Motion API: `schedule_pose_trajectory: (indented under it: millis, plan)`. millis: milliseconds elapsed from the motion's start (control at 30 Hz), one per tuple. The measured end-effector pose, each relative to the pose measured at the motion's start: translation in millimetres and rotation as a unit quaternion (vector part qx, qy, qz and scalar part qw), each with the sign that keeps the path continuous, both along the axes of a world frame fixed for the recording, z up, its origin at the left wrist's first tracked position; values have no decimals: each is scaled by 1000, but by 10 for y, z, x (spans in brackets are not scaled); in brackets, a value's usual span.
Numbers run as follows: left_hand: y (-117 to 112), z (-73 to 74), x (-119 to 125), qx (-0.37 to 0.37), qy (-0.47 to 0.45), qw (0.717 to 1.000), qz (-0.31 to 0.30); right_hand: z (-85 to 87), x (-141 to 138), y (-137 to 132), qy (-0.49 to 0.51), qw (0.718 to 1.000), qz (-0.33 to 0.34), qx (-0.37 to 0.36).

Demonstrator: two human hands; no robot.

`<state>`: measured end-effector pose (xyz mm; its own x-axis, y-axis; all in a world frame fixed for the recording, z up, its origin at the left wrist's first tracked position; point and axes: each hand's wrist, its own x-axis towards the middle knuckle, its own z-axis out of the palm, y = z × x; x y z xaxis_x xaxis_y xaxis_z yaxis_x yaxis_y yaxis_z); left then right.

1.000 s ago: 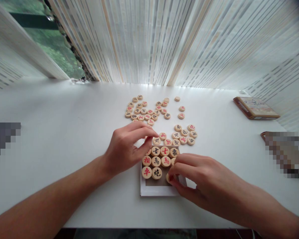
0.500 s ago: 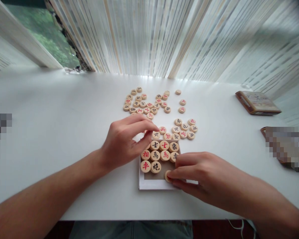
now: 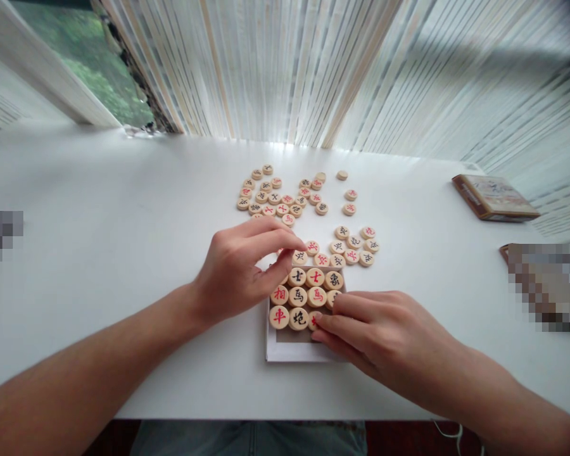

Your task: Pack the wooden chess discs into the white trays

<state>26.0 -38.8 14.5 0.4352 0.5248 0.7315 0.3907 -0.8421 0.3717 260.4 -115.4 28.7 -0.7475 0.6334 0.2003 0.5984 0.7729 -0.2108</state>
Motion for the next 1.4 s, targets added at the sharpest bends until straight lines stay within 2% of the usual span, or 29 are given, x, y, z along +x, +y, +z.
schedule_pose_trajectory:
  millis: [733,1067,1133,1233,1400]
  plan:
    - [-6,22,-7,-4,-12,1000,-4,-8,-6,7,21,1000,-9,6]
    - [321,-11,-233,-66,-43,994,73,34,5,49,130,991,-25,23]
    - [359,-13,-266,-78,-23,994,73,25,15,104,162,986,-39,19]
    - [370,-30,-287,-104,62,990,71,17,34,214,207,976,-68,3]
    - [330,-24,-285,-127,157,976,85,90,52,416,232,960,-152,-39]
